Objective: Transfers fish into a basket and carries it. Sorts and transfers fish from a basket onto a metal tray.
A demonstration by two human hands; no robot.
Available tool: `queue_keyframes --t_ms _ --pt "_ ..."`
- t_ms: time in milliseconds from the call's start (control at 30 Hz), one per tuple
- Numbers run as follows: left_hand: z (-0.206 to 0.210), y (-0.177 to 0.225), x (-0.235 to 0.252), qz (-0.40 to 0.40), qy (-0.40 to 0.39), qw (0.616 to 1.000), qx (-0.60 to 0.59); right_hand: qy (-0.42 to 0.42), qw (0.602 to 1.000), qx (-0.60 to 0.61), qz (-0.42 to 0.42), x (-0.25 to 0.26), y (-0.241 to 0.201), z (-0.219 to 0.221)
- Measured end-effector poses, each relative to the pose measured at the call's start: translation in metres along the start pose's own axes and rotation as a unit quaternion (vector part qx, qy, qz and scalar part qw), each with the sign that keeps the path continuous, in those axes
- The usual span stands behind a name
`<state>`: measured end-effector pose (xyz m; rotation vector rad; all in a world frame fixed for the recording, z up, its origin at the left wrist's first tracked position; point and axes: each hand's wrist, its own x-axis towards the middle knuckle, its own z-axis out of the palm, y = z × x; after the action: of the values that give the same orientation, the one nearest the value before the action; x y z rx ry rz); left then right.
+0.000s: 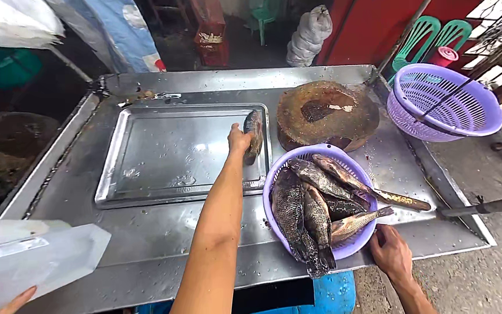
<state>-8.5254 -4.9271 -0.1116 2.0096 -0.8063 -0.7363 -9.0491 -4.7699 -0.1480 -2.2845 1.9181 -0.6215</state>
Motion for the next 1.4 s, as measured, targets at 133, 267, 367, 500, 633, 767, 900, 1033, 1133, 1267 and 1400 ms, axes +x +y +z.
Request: queue_keyframes --t_ms 133,267,367,500,633,767,900,1033,1133,1267,1400 --pt "0.016 -0.011 -0.011 0.078 0.012 0.987 0.142 0.002 1.0 0.003 0.004 -0.001 0.001 0.0" --pt "0.032 -0.022 -0.008 0.118 0.04 0.976 0.181 -0.006 1.0 0.007 0.011 0.001 0.0 0.0" --pt "0.033 -0.022 -0.012 0.121 0.022 0.975 0.183 -0.014 1.0 0.006 0.01 0.0 0.0 -0.004" --pt "0.014 0.007 -0.041 0.142 0.028 0.974 0.173 -0.021 1.0 0.015 0.006 0.002 0.001 -0.006" --pt "0.007 0.063 -0.098 0.289 -0.048 0.935 0.202 -0.044 0.999 0.018 0.019 0.003 0.0 -0.009" --pt "0.041 0.103 -0.149 0.359 -0.185 0.876 0.262 -0.049 0.998 0.015 0.025 0.003 0.0 -0.009" --pt "0.078 0.119 -0.157 0.397 -0.257 0.82 0.321 -0.059 0.998 0.018 0.025 0.004 0.0 -0.012" --pt "0.094 0.13 -0.168 0.242 -0.261 0.857 0.373 -0.059 0.998 0.026 0.023 0.006 -0.001 -0.012" --pt "0.111 0.138 -0.19 0.124 -0.217 0.89 0.381 -0.059 0.997 0.027 0.028 0.003 0.001 -0.012" --pt "0.147 0.141 -0.215 0.089 -0.156 0.916 0.359 -0.05 0.998 0.028 0.029 0.005 0.002 -0.011" --pt "0.173 0.148 -0.229 0.097 -0.125 0.921 0.356 -0.045 0.998 0.025 0.033 0.004 0.0 -0.014"
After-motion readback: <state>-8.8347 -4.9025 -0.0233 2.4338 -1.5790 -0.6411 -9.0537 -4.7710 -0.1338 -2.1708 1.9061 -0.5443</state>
